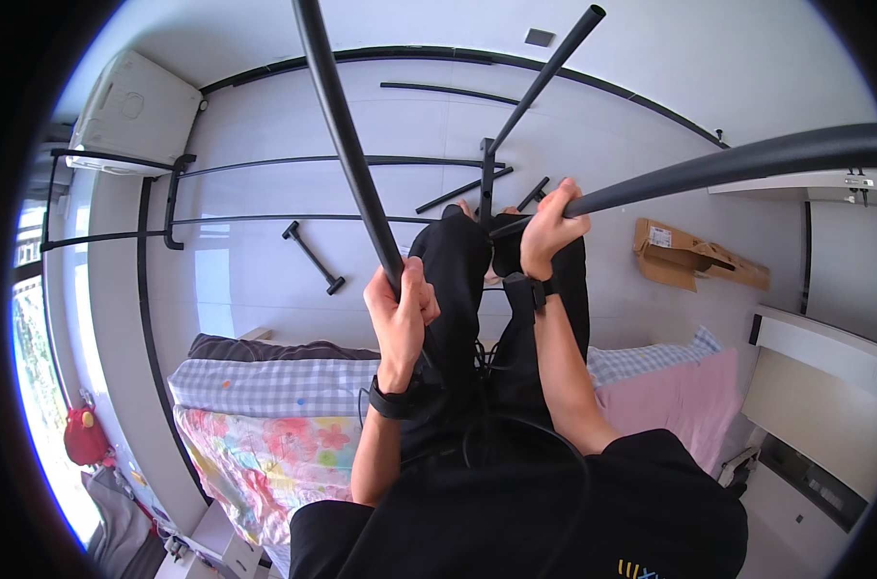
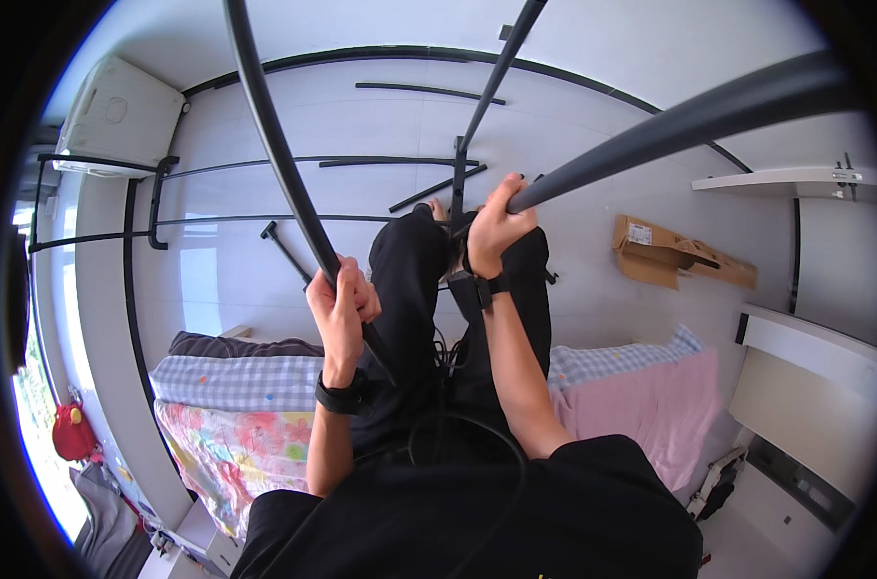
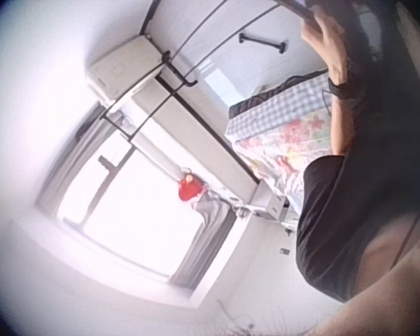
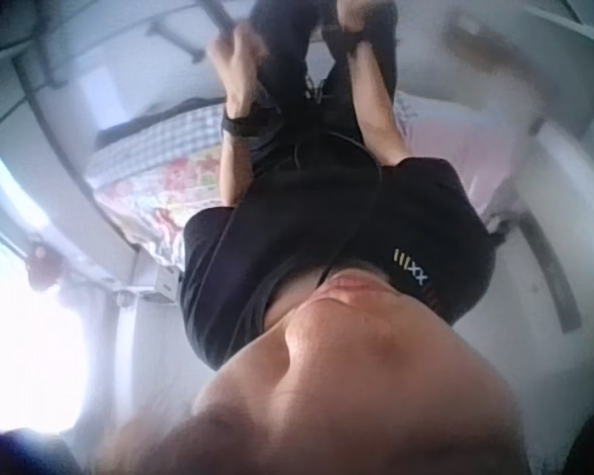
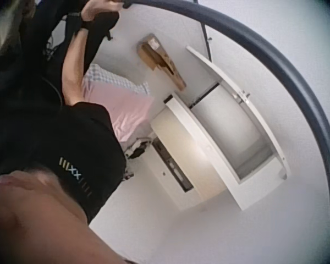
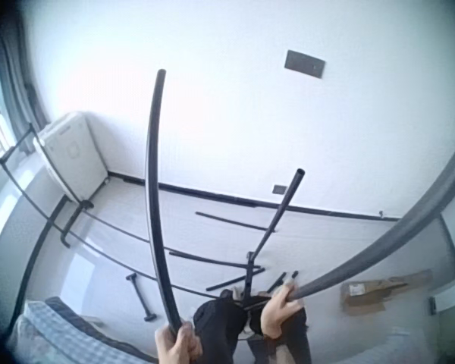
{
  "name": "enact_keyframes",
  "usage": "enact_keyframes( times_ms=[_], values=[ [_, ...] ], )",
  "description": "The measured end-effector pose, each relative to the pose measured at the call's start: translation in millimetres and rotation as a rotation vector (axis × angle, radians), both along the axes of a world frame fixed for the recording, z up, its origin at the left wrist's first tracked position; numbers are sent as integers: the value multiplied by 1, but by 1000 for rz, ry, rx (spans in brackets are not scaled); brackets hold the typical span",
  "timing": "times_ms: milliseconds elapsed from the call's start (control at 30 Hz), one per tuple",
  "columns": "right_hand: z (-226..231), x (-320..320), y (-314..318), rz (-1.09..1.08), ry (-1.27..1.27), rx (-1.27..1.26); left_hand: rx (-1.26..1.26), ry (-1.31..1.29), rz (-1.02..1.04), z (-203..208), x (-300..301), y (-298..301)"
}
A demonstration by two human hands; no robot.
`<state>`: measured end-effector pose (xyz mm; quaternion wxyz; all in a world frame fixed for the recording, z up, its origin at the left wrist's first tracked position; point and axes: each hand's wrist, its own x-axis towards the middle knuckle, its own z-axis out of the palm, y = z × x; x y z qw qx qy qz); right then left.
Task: The recorder is assembling a metal drying rack by connecting pipes while referring to an instruction manual.
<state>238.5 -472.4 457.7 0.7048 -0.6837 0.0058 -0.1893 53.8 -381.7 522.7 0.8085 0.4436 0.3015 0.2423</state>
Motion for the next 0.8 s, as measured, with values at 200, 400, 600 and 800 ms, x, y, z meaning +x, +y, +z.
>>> enact_keyframes(
  times_ms=[200, 400, 600, 800],
  values=[
    [-7, 23, -30, 343, 65, 116, 41, 93, -64, -9, -15, 2],
    [-11, 42, -72, 986, 103, 15, -31, 109, -110, -21, -3, 6],
    [2, 74, -63, 1473, 130, -173, -30, 146, -218, -26, -4, 14],
    [-6, 66, -75, 1468, -69, -25, -30, 98, -148, -21, -6, 18]
  ],
)
